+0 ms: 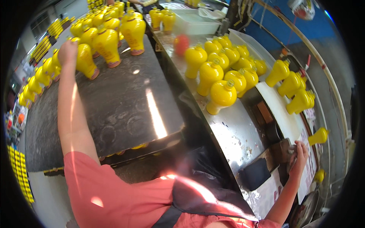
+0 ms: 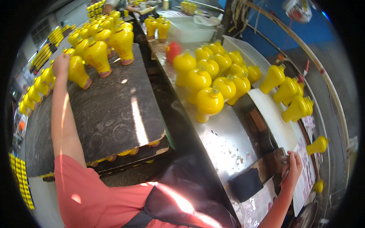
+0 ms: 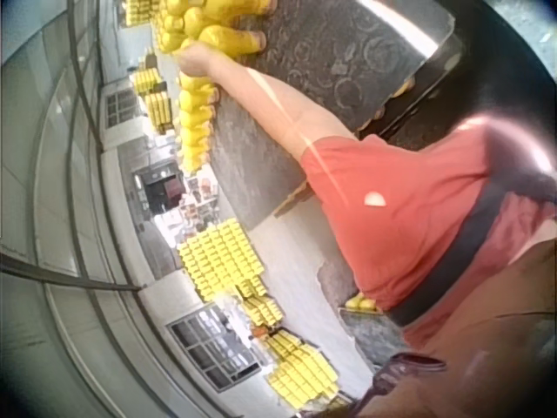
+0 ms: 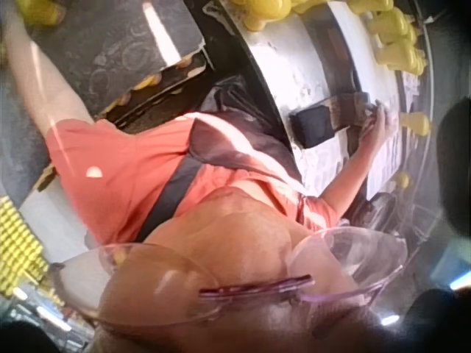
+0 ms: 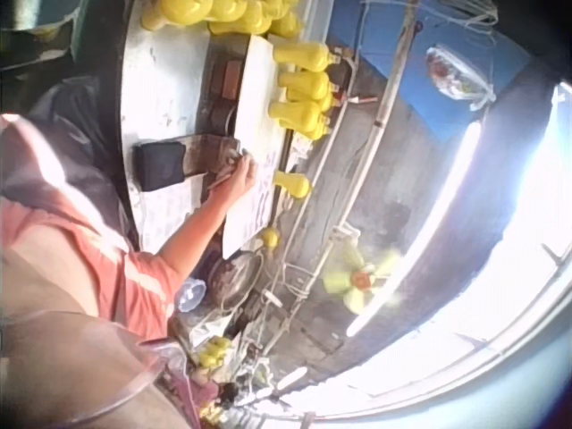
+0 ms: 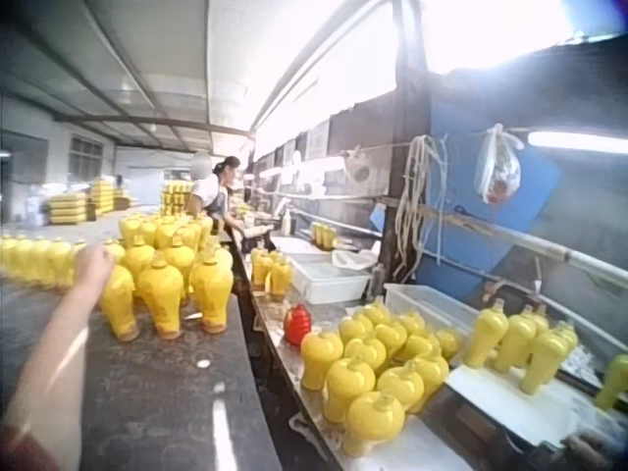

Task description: The person applies small decorative stickers to the surface of yellow ceramic vases. They pick up each vase, place stickers on the body, smooth them down, and set the vase aside. The process is repeated for several vases in a row.

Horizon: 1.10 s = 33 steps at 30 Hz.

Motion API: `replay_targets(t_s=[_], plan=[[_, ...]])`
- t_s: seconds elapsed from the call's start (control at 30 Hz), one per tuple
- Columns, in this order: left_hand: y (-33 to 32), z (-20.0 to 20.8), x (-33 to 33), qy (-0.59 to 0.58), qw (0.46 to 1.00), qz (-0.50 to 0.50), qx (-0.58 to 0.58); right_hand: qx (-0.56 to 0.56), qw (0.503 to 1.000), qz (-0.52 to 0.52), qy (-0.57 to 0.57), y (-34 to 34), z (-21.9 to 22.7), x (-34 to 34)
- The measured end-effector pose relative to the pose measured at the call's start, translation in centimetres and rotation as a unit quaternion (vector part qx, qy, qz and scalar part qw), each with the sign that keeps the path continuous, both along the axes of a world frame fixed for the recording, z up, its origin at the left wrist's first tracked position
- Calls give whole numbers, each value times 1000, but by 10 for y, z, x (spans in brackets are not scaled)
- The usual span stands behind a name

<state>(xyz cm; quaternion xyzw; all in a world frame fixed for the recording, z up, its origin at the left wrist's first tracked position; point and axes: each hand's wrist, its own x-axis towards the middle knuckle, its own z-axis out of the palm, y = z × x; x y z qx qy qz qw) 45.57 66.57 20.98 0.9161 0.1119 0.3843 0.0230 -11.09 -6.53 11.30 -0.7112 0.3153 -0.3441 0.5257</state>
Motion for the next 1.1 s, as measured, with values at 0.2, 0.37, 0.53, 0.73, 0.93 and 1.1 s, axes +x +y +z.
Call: replay_targets(t_s=[0.2, 0.37, 0.53, 0.73, 0.93, 1.1], plan=[[-9, 15, -1, 56, 998, -3, -21, 35, 999, 29, 19, 11, -8, 4], [-113, 22, -52, -161, 975, -116, 100, 33, 998, 25, 52, 26, -6, 13], [-313, -27, -130, 17, 770, -631, -91, 43, 994, 100, 32, 52, 4, 33], [-460, -89, -176, 150, 727, -669, 43, 41, 988, 135, 69, 87, 2, 18], [-482, -92, -202, 144, 698, -693, 110, 65, 986, 103, 110, 85, -16, -27], [-515, -38, -264, 190, 640, -742, 58, 191, 972, 76, 113, 73, -32, -43]])
